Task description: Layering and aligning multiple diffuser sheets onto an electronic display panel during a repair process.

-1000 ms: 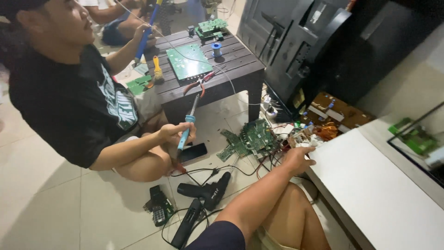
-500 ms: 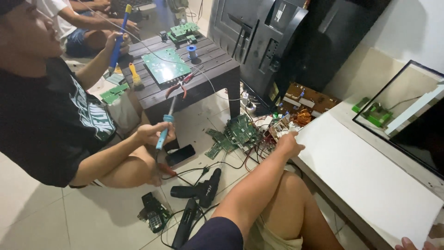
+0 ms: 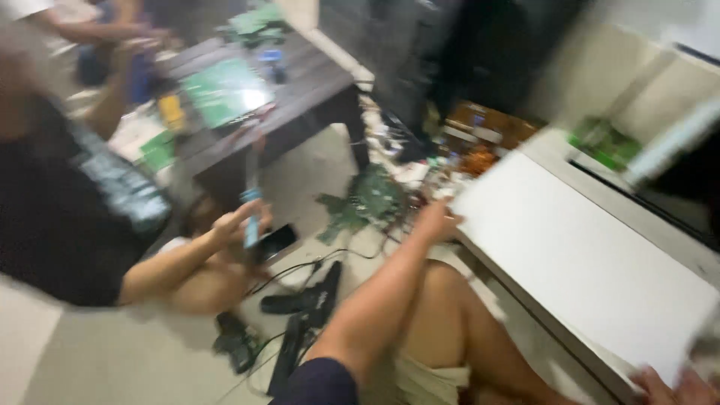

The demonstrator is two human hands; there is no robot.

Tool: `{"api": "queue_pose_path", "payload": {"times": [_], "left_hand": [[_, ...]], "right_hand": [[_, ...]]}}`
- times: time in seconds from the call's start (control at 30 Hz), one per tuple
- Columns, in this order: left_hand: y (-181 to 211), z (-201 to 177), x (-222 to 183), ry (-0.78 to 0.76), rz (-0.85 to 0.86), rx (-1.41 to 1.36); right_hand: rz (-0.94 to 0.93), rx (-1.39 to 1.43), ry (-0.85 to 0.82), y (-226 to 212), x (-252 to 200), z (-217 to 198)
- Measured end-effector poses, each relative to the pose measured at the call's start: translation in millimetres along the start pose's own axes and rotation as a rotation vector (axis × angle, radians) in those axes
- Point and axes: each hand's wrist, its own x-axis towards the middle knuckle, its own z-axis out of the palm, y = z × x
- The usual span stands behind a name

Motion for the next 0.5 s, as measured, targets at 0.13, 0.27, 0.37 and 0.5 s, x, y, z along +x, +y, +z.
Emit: {"api": "queue_pose_path", "payload": {"times": [0.13, 0.27, 0.37, 0.5], "left_hand": [[-12, -12, -8, -0.015, 0.01, 0.159], [19, -3, -16, 0.04, 0.068, -0.115], [29, -8, -20, -0.057, 0.067, -0.29], [47, -4, -26, -0.081, 0.059, -0.238]], "right_hand": [[0.286, 0.229, 0.035, -90, -66, -6], [0.329, 0.606, -0.062, -136, -66, -31], [0.407, 0.694, -0.128, -146, -59, -40], [0.484, 0.56, -0.123, -168, -50, -46]]}}
